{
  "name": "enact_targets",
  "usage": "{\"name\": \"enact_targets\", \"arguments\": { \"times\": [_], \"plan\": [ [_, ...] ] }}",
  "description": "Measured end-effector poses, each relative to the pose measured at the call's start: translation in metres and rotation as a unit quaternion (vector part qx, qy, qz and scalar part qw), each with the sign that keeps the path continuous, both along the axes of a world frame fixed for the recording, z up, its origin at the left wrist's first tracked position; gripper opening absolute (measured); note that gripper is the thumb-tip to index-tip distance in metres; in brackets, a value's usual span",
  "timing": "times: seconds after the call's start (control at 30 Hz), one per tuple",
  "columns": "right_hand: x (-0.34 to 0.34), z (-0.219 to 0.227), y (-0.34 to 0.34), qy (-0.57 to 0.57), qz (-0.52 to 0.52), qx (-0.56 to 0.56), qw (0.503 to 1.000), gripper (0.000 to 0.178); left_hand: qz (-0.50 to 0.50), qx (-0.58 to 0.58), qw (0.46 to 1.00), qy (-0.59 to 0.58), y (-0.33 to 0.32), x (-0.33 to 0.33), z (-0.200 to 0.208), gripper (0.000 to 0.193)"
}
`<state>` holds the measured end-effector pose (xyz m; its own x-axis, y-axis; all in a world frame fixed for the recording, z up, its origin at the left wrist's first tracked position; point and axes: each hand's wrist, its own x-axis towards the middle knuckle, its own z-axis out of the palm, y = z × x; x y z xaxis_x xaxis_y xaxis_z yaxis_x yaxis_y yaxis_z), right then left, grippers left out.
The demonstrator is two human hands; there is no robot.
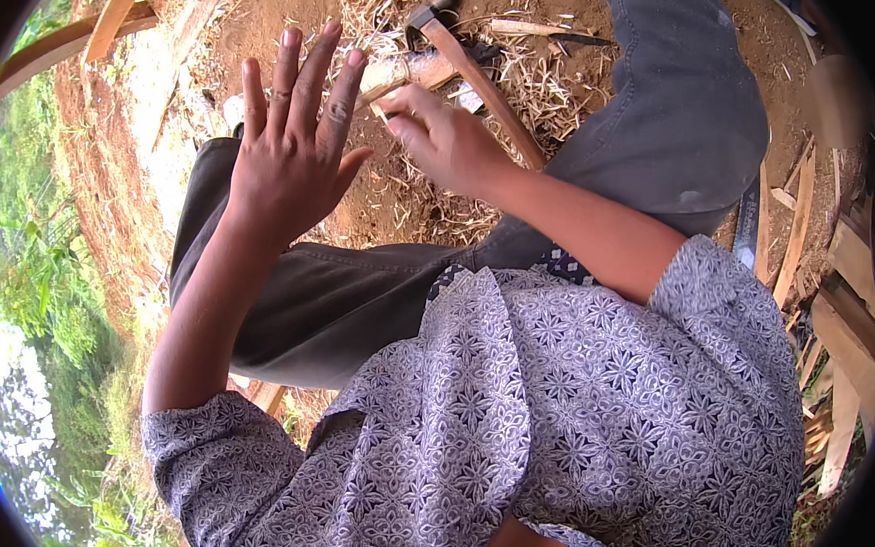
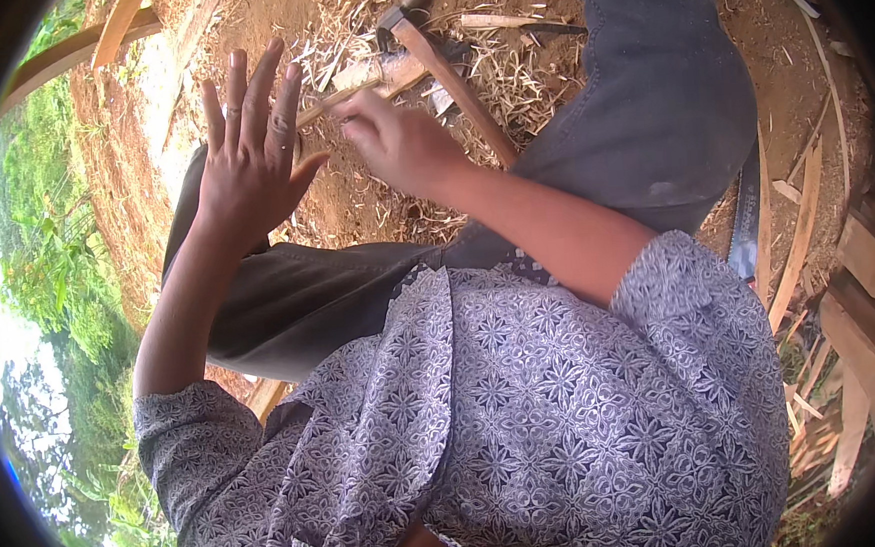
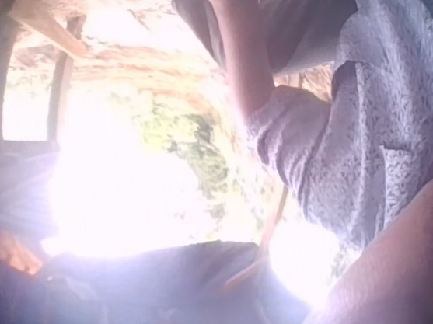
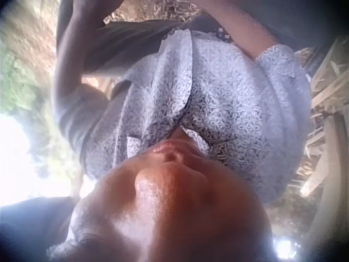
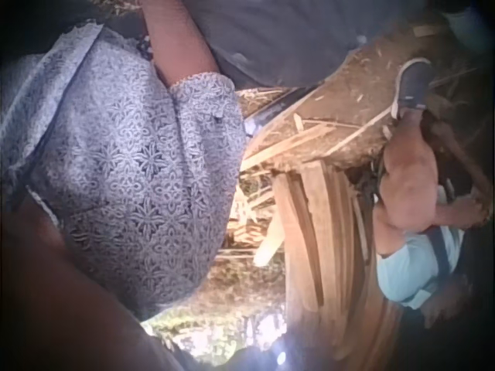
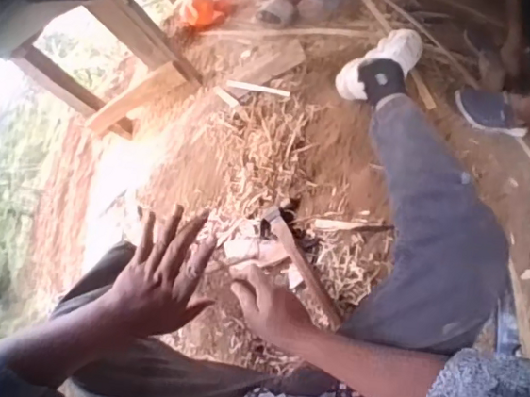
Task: The person sits on the ground and uses a red-handled saw to cut a small piece of wood, then switches to a knife to shave and shape the wood. They also use a hammer to strike the wood piece. The person repeatedly inspects the wood and continues carving.
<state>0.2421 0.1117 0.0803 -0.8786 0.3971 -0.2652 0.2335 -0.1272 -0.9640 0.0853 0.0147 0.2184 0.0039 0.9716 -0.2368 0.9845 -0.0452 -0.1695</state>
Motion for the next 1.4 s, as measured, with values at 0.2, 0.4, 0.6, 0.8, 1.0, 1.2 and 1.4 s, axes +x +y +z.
{"name": "enact_targets", "arguments": {
  "times": [0.2,0.4,0.6,0.8,1.0,1.2,1.4],
  "plan": [
    [0.0,-0.002,-0.004,0.014,-0.024,0.067,0.997,0.025,0.01,0.005,1.0,-0.011,0.002,-0.004,-0.001,0.111],
    [-0.005,-0.009,-0.008,0.008,-0.025,0.061,0.998,0.027,0.006,0.005,1.0,-0.001,0.003,-0.004,0.001,0.11],
    [-0.006,-0.015,-0.011,0.027,-0.043,0.062,0.997,0.026,0.016,0.004,1.0,-0.002,0.006,-0.001,-0.003,0.098],
    [-0.003,-0.002,-0.011,0.009,-0.018,0.039,0.999,0.029,0.015,0.028,0.999,-0.013,0.008,0.001,-0.006,0.098],
    [0.001,0.0,-0.009,0.069,-0.014,0.075,0.995,0.029,0.018,0.003,1.0,-0.011,0.009,0.002,-0.006,0.106],
    [-0.008,-0.005,-0.009,-0.036,0.032,0.05,0.998,0.031,0.026,0.005,1.0,-0.011,0.005,-0.002,-0.006,0.105],
    [-0.016,-0.031,-0.02,-0.02,-0.021,0.068,0.997,0.034,0.025,0.007,1.0,-0.018,0.009,-0.003,-0.007,0.105]
  ]
}}
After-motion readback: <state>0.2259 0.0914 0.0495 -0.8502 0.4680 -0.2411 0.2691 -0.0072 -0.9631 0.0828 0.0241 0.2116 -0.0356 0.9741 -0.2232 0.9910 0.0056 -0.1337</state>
